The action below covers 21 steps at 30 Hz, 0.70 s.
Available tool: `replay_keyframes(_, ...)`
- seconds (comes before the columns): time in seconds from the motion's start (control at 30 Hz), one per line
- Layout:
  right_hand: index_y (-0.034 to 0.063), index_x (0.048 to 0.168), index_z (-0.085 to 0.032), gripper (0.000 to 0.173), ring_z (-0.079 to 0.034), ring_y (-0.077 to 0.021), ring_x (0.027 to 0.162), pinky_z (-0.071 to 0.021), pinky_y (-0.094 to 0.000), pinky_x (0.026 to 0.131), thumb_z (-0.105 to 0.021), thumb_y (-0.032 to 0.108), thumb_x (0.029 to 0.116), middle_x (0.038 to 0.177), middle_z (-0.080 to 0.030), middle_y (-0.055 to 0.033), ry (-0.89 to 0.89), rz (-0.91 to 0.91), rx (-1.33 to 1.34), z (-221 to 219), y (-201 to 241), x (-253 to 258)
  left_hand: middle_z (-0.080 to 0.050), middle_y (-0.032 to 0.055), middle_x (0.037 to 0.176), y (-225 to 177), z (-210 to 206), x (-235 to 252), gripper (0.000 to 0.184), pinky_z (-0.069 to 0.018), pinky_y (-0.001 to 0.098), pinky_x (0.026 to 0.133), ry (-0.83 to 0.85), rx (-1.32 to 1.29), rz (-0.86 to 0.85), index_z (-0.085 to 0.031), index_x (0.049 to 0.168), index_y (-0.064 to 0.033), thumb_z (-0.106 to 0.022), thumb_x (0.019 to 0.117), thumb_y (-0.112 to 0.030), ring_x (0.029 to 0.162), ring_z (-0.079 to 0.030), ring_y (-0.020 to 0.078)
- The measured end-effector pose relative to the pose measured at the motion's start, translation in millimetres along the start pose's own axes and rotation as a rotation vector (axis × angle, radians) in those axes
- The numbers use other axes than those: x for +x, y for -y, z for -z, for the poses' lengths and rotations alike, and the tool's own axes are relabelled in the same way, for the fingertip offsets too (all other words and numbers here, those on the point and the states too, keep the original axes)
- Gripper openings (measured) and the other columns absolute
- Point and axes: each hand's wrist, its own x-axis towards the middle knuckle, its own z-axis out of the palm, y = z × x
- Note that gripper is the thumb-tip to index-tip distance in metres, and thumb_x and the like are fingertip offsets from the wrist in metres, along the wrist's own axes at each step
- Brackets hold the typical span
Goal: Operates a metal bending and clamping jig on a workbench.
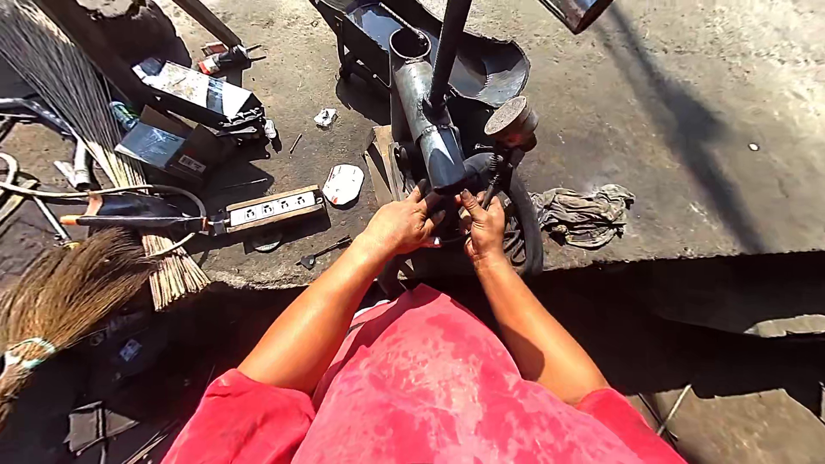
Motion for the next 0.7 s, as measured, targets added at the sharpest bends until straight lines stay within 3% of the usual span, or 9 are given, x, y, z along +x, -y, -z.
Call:
replay_keyframes(0.17,0.0060,0.094,-0.046,0.039,-0.046,-0.0071,0.051,-0.0441,-0.0230,0.046,-0.082,0.001,0.0823,0.068,-0.049,-0.0009,-0.153,0.163,-0.154,-4.8,-22.2,7.0,-0.048,0.0071,0.156,-5.5,-1.4,0.3,0.044,-0.0543,0.0592,0.082,-0.013,0.090,0.100,-0.052,0.148,-0.0298,-0.038,0.1095,-0.045,0.104,-0.069,0.0354)
replay_keyframes(0.27,0.0061,0.099,-0.044,0.043,-0.047,-0.0067,0.053,-0.0446,-0.0227,0.046,-0.083,0.001,0.0811,0.077,-0.051,-0.0026,-0.197,0.188,-0.214,4.9,-20.7,12.3,-0.050,0.0067,0.154,-7.5,-1.5,-1.5,0.043,-0.0544,0.0585,0.082,-0.041,0.080,0.125,-0.054,0.147,-0.0273,-0.041,0.1092,-0.043,0.107,-0.069,0.0348)
replay_keyframes(0.33,0.0043,0.101,-0.045,0.043,-0.046,-0.0078,0.048,-0.0419,-0.0232,0.041,-0.083,0.001,0.0819,0.077,-0.056,-0.0057,-0.201,0.160,-0.203,7.7,-17.8,16.8,-0.049,0.0062,0.156,-7.4,-3.8,-2.5,0.043,-0.0547,0.0579,0.081,-0.051,0.078,0.126,-0.055,0.145,-0.0268,-0.042,0.1087,-0.044,0.106,-0.069,0.0344)
replay_keyframes(0.4,0.0038,0.100,-0.047,0.040,-0.044,-0.0082,0.047,-0.0407,-0.0235,0.041,-0.083,0.000,0.0824,0.077,-0.054,-0.0055,-0.179,0.130,-0.204,11.0,-17.0,21.4,-0.047,0.0048,0.158,-6.9,-4.2,-3.3,0.044,-0.0545,0.0584,0.080,-0.051,0.069,0.120,-0.057,0.144,-0.0279,-0.039,0.1088,-0.048,0.106,-0.069,0.0342)
replay_keyframes(0.5,0.0035,0.097,-0.047,0.035,-0.041,-0.0085,0.045,-0.0400,-0.0232,0.039,-0.078,-0.006,0.0831,0.074,-0.050,-0.0047,-0.144,0.090,-0.178,15.3,-14.6,25.5,-0.058,0.0049,0.148,-4.4,-1.5,-3.8,0.048,-0.0532,0.0610,0.083,-0.128,0.010,0.111,-0.067,0.132,-0.0226,-0.033,0.1101,-0.048,0.111,-0.069,0.0333)
replay_keyframes(0.57,0.0028,0.098,-0.047,0.034,-0.040,-0.0088,0.044,-0.0396,-0.0228,0.038,-0.076,-0.009,0.0834,0.074,-0.051,-0.0056,-0.134,0.072,-0.146,19.4,-8.8,25.0,-0.070,0.0077,0.127,1.9,-6.7,1.1,0.040,-0.0545,0.0610,0.081,-0.306,-0.006,0.112,-0.072,0.119,-0.0164,-0.042,0.1085,-0.041,0.105,-0.071,0.0328)
replay_keyframes(0.63,0.0022,0.100,-0.047,0.035,-0.040,-0.0086,0.044,-0.0393,-0.0229,0.038,-0.075,-0.010,0.0828,0.076,-0.052,-0.0060,-0.137,0.090,-0.154,29.8,-0.5,27.5,-0.074,0.0143,0.106,9.1,-10.9,12.6,0.025,-0.0550,0.0615,0.077,-0.490,-0.017,0.152,-0.073,0.105,-0.0079,-0.059,0.0997,-0.028,0.097,-0.072,0.0357)
replay_keyframes(0.7,0.0016,0.101,-0.048,0.036,-0.042,-0.0091,0.046,-0.0411,-0.0243,0.041,-0.077,-0.008,0.0819,0.079,-0.053,-0.0062,-0.159,0.141,-0.233,48.7,9.2,35.8,-0.070,0.0185,0.116,16.3,-10.2,27.0,0.025,-0.0558,0.0601,0.082,-0.558,-0.022,0.244,-0.073,0.109,-0.0068,-0.068,0.0928,-0.025,0.104,-0.069,0.0382)
